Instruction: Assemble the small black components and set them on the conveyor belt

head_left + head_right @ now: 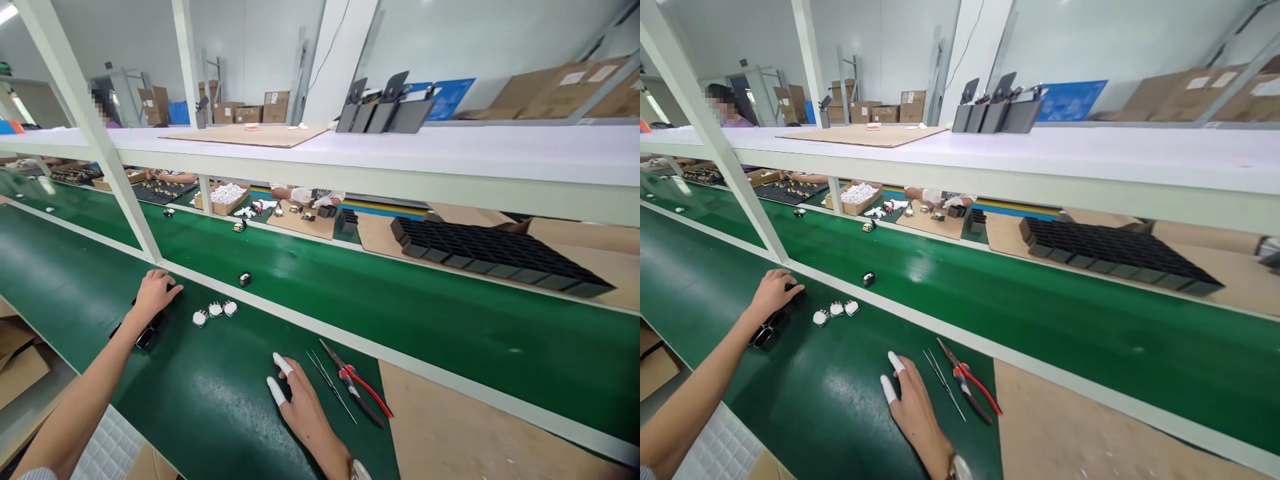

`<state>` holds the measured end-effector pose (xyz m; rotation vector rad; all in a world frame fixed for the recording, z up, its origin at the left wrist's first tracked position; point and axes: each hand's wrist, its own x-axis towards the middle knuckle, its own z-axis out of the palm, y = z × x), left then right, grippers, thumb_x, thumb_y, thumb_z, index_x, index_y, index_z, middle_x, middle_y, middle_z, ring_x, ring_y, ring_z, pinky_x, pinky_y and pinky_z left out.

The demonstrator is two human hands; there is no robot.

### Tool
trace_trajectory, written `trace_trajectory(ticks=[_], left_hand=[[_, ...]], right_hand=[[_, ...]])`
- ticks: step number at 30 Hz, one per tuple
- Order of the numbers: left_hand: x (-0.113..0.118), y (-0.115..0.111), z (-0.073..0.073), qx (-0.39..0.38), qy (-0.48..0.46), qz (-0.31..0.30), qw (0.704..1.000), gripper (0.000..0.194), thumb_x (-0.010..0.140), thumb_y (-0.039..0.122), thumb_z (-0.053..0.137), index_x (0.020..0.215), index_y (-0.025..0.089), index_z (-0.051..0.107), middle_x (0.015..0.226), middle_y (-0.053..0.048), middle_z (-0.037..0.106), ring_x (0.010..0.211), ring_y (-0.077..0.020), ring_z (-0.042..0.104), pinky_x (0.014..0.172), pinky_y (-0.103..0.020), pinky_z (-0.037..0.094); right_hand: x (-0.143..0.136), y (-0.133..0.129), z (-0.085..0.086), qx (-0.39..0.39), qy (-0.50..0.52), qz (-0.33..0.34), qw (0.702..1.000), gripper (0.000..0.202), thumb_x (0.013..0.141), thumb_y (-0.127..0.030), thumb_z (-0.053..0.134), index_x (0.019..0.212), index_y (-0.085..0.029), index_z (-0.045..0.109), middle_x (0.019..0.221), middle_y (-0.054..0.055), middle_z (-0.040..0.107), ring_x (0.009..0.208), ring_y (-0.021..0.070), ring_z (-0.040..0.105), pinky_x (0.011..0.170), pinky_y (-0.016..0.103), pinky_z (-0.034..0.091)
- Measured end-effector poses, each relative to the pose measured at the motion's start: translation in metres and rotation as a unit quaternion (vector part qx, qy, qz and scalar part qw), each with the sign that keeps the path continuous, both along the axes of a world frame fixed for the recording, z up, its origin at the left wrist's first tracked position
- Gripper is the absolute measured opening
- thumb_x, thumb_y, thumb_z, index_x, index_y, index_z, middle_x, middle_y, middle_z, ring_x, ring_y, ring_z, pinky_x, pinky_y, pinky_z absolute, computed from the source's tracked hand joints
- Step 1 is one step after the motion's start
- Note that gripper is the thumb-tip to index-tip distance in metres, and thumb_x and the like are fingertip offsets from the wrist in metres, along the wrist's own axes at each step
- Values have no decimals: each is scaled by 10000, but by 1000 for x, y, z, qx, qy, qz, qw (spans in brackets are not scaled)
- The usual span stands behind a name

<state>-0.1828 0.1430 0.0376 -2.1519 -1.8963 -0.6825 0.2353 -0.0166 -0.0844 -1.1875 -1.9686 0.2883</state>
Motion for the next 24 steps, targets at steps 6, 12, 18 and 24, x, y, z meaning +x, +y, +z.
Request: trace_trajectory(ticks=[6,12,18,24], left_hand=[[8,-12,-19,9,65,-18,998,275,910,287,584,712,174,738,1211,-197,720,1234,-432,589,954,-558,517],[49,-12,-16,39,55,-70,995,249,969,286,556,853,188,754,1258,-144,717,1252,-351,598,985,-472,515],[22,-21,-23,30,72,4,997,213,898,349,679,952,163,768,1238,-200,698,1248,-428,573,969,-544,510],[-1,-26,-31,0,65,15,998,216,914,305,627,850,164,777,1237,-202,702,1252,-435,573,982,-576,515]], right_hand=[[-51,59,26,-3,-95,40,995,500,992,-221,567,1483,-179,482,1397,170,567,1283,298,576,1090,485,522],[-114,129,36,-5,-142,4,990,258,952,-247,633,1190,-155,667,1294,184,622,1199,336,586,1013,506,522],[-86,116,30,5,-119,-12,993,161,958,-148,548,1041,-183,681,1083,124,672,1046,290,616,959,465,539],[-8,51,21,8,-74,12,997,423,976,-160,502,1398,-190,530,1188,120,675,1091,278,640,985,503,558]])
